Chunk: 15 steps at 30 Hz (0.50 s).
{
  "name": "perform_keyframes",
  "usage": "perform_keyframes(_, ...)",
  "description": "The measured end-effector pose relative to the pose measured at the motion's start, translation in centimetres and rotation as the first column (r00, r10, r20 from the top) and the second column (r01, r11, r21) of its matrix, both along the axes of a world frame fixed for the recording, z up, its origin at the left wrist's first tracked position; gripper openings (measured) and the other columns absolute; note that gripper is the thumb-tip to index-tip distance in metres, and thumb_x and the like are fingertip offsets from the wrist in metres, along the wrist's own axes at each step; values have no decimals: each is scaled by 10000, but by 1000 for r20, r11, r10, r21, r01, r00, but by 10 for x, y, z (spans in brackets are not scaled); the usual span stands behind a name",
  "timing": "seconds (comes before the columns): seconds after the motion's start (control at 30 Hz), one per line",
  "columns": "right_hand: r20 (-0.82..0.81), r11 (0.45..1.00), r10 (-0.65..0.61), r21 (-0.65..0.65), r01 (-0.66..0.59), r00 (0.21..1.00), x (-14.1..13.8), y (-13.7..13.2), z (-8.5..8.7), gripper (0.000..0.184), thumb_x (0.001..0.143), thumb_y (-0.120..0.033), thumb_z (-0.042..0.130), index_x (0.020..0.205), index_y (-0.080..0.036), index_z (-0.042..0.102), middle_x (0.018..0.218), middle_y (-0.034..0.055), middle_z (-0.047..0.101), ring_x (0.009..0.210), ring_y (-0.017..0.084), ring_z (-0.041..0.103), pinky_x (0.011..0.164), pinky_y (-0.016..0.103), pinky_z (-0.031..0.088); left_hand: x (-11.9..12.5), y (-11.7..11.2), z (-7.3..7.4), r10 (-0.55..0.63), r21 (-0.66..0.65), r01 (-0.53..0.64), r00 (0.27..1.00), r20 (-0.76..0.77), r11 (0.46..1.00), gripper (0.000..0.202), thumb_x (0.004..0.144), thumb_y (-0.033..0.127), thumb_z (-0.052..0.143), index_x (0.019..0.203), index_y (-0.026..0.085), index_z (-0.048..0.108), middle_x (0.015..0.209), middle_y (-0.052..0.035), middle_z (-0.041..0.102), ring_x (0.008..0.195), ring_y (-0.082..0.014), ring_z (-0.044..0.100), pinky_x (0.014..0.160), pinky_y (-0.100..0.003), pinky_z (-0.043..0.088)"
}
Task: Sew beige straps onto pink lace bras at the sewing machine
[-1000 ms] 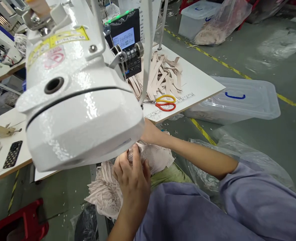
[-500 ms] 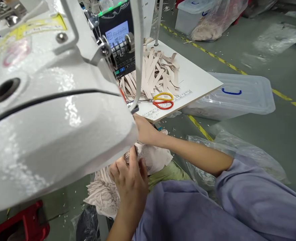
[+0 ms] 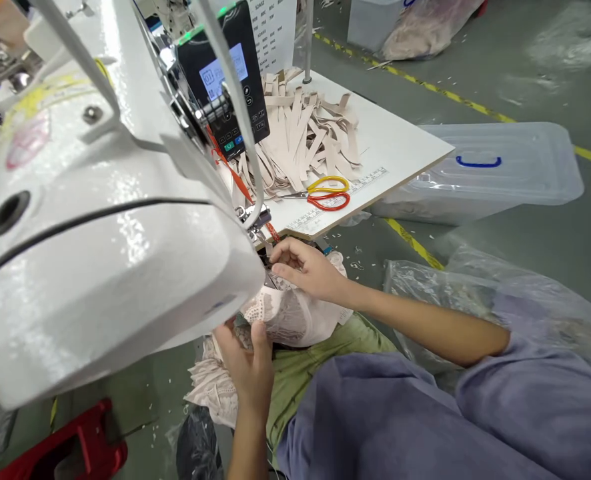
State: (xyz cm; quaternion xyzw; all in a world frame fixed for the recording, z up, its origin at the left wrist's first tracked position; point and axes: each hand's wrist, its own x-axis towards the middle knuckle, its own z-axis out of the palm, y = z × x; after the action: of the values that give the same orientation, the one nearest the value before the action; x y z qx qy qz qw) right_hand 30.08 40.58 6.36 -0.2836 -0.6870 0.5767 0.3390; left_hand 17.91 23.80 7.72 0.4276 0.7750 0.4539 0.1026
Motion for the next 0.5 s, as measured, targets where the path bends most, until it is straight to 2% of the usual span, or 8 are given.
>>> perform_keyframes(0.07,-10,1000,30,5,-30,999,7,-7,-6,273,909,-442,623,990,-186,576,891,30,610,756,144,573,684,276,476,-4,3,-3,-35,-3,37,962,270,999,549,956,491,511,1409,203,392,1373,-177,511,1253,-278,543,1006,-397,469)
perform_keyframes(0.17,-14,997,57,55,-57,998,14,-16,-12,314,890,-469,651,1020,-192,580,990,54,628,856,170,604,785,311,506,-7,7,-6,-73,10,76,897,435,997,534,922,552,549,1304,195,441,1236,-150,592,1141,-262,609,949,-383,502)
perform_keyframes(0.3,-1,991,65,115,-65,998,16,-23,-13,338,881,-493,656,1026,-198,575,1014,61,627,935,192,607,850,330,501,-5,7,-5,-24,-11,32,885,465,999,499,877,541,622,1182,189,443,1089,-116,611,982,-230,654,839,-355,531)
perform_keyframes(0.5,2,989,57,134,-57,998,14,-26,-8,353,876,-514,653,1004,-199,562,992,54,619,911,190,597,832,328,478,-2,1,1,21,-106,12,952,305,994,521,872,508,633,1212,182,411,1119,-125,573,967,-227,636,812,-354,521)
